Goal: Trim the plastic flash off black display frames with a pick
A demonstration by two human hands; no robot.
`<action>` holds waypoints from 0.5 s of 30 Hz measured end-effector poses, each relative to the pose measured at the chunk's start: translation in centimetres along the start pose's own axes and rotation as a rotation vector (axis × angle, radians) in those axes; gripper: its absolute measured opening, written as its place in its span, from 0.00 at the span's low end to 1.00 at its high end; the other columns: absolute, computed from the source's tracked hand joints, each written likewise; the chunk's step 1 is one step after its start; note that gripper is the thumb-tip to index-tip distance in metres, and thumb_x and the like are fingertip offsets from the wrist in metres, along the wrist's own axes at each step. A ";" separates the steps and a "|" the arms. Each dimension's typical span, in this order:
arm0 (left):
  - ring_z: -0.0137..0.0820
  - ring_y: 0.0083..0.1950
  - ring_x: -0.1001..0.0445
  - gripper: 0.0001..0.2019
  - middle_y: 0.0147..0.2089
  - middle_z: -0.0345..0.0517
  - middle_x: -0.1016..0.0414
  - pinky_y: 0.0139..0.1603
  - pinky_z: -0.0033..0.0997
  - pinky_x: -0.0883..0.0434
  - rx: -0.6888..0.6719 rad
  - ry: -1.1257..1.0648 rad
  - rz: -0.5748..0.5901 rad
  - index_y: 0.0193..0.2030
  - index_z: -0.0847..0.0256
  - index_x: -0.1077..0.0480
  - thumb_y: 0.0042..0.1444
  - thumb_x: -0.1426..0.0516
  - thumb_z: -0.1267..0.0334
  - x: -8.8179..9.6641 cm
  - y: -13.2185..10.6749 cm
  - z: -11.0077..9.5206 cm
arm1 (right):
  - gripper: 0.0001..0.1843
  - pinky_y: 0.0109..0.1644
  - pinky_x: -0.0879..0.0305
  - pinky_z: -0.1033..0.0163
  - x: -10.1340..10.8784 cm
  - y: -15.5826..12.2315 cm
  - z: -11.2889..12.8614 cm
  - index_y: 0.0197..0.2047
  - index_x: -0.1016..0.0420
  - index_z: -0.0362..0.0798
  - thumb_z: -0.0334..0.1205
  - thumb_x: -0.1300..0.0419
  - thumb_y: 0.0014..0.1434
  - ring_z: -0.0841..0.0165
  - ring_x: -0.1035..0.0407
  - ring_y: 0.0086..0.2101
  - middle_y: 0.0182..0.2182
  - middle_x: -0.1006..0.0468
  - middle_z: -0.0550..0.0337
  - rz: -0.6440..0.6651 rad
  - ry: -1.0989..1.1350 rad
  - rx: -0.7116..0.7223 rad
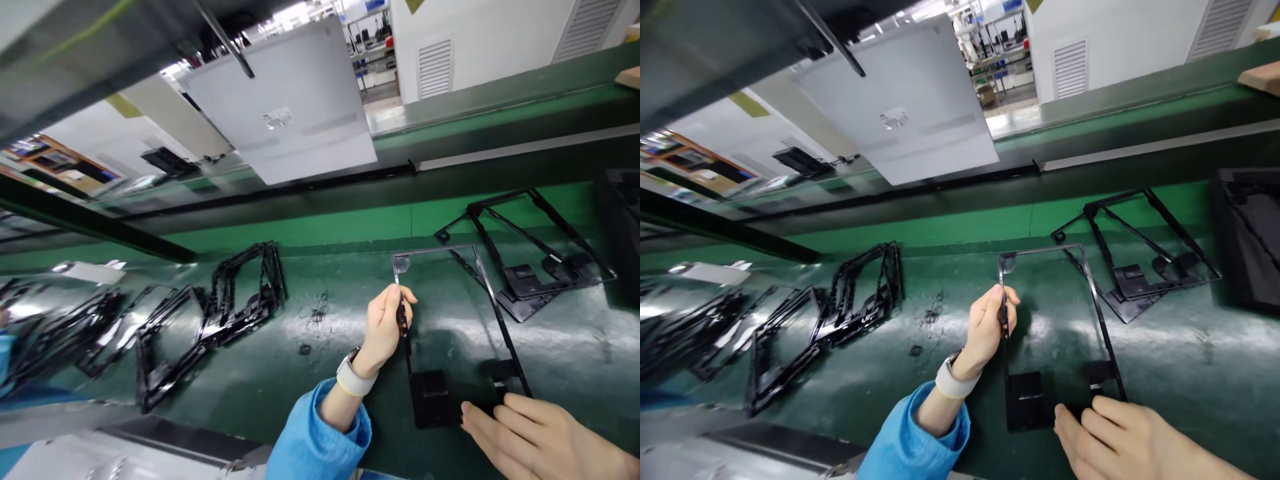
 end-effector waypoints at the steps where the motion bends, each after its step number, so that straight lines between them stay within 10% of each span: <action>1: 0.23 0.16 0.41 0.30 0.17 0.33 0.36 0.18 0.24 0.44 0.008 -0.002 -0.001 0.35 0.60 0.28 0.67 0.43 0.31 0.0 0.1 0.1 | 0.29 0.33 0.22 0.60 0.3 0.1 0.1 0.53 0.13 0.42 0.29 0.58 0.74 0.63 0.20 0.33 0.56 0.15 0.47 0.013 0.008 0.015; 15: 0.22 0.14 0.43 0.30 0.16 0.30 0.41 0.16 0.22 0.43 0.039 -0.028 -0.004 0.33 0.59 0.31 0.65 0.41 0.31 -0.3 0.4 0.8 | 0.10 0.27 0.29 0.54 1.7 1.6 0.9 0.46 0.14 0.41 0.26 0.39 0.70 0.58 0.21 0.33 0.46 0.12 0.43 -0.079 -0.038 -0.065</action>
Point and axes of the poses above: each hand's wrist, its own y-axis towards the middle knuckle, its own x-axis out of the back of the hand, z = x × y, the point moved 2 cm from there along y, towards the middle knuckle
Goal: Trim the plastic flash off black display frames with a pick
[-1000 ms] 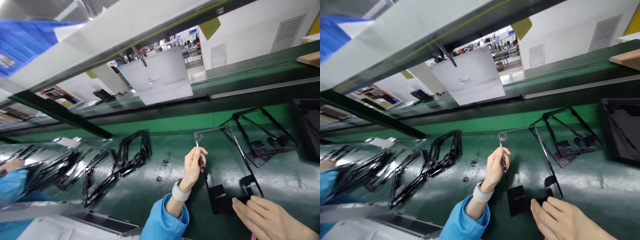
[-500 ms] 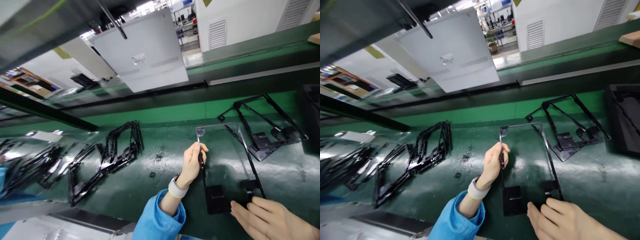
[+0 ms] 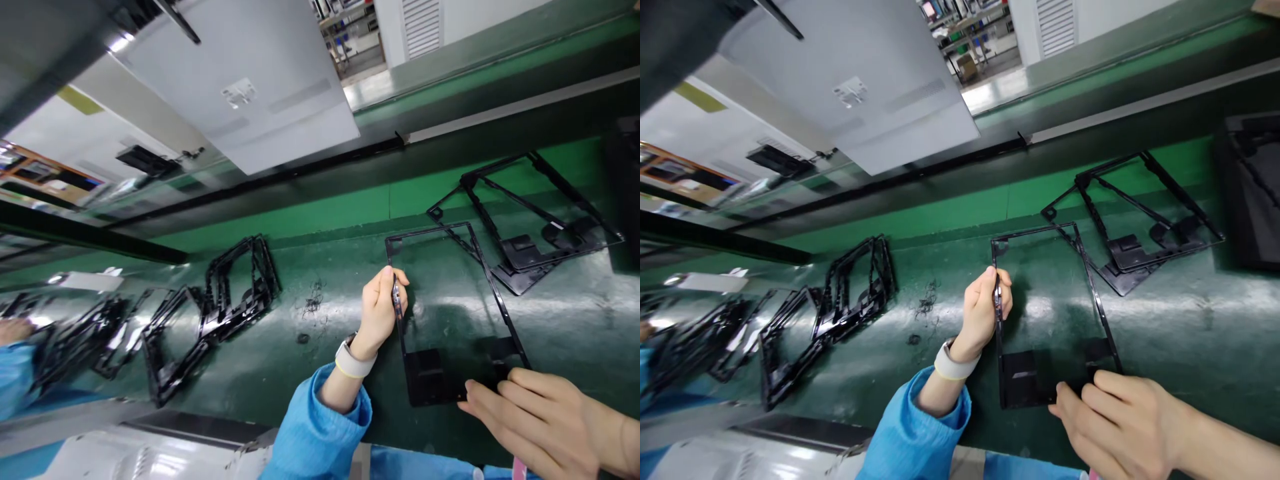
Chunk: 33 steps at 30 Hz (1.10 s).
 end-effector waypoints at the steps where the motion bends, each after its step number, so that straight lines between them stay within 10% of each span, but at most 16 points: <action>1: 0.22 0.14 0.44 0.29 0.16 0.30 0.41 0.15 0.22 0.43 -0.003 0.001 -0.001 0.34 0.59 0.31 0.65 0.41 0.31 0.0 0.0 0.0 | 0.09 0.27 0.29 0.55 0.0 0.1 -0.1 0.45 0.14 0.41 0.26 0.38 0.69 0.59 0.21 0.33 0.45 0.12 0.43 -0.001 -0.013 0.014; 17: 0.23 0.17 0.44 0.29 0.18 0.31 0.42 0.18 0.23 0.43 -0.097 0.147 0.008 0.35 0.58 0.32 0.69 0.46 0.31 0.2 -0.2 -0.7 | 0.09 0.27 0.38 0.59 0.2 1.5 -1.0 0.32 0.18 0.41 0.24 0.29 0.64 0.66 0.27 0.28 0.36 0.13 0.48 -0.093 -0.024 0.164; 26: 0.24 0.21 0.40 0.29 0.22 0.34 0.37 0.25 0.26 0.40 -0.269 0.345 -0.016 0.35 0.59 0.31 0.76 0.52 0.36 0.9 -1.0 -1.2 | 0.08 0.26 0.35 0.59 1.8 1.2 -2.5 0.35 0.23 0.47 0.26 0.36 0.66 0.66 0.29 0.24 0.27 0.21 0.57 -0.153 0.143 -0.234; 33: 0.24 0.21 0.38 0.28 0.22 0.35 0.36 0.26 0.26 0.39 -0.319 0.409 -0.035 0.35 0.59 0.30 0.78 0.53 0.40 1.1 -1.3 -1.6 | 0.08 0.29 0.39 0.59 3.2 0.2 -5.4 0.37 0.29 0.49 0.29 0.39 0.68 0.70 0.37 0.22 0.24 0.35 0.66 -0.567 0.307 -0.775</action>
Point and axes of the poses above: each hand's wrist, its own y-axis towards the middle knuckle, its own x-axis out of the back of the hand, z = x × y, the point moved 2 cm from there along y, towards the middle knuckle
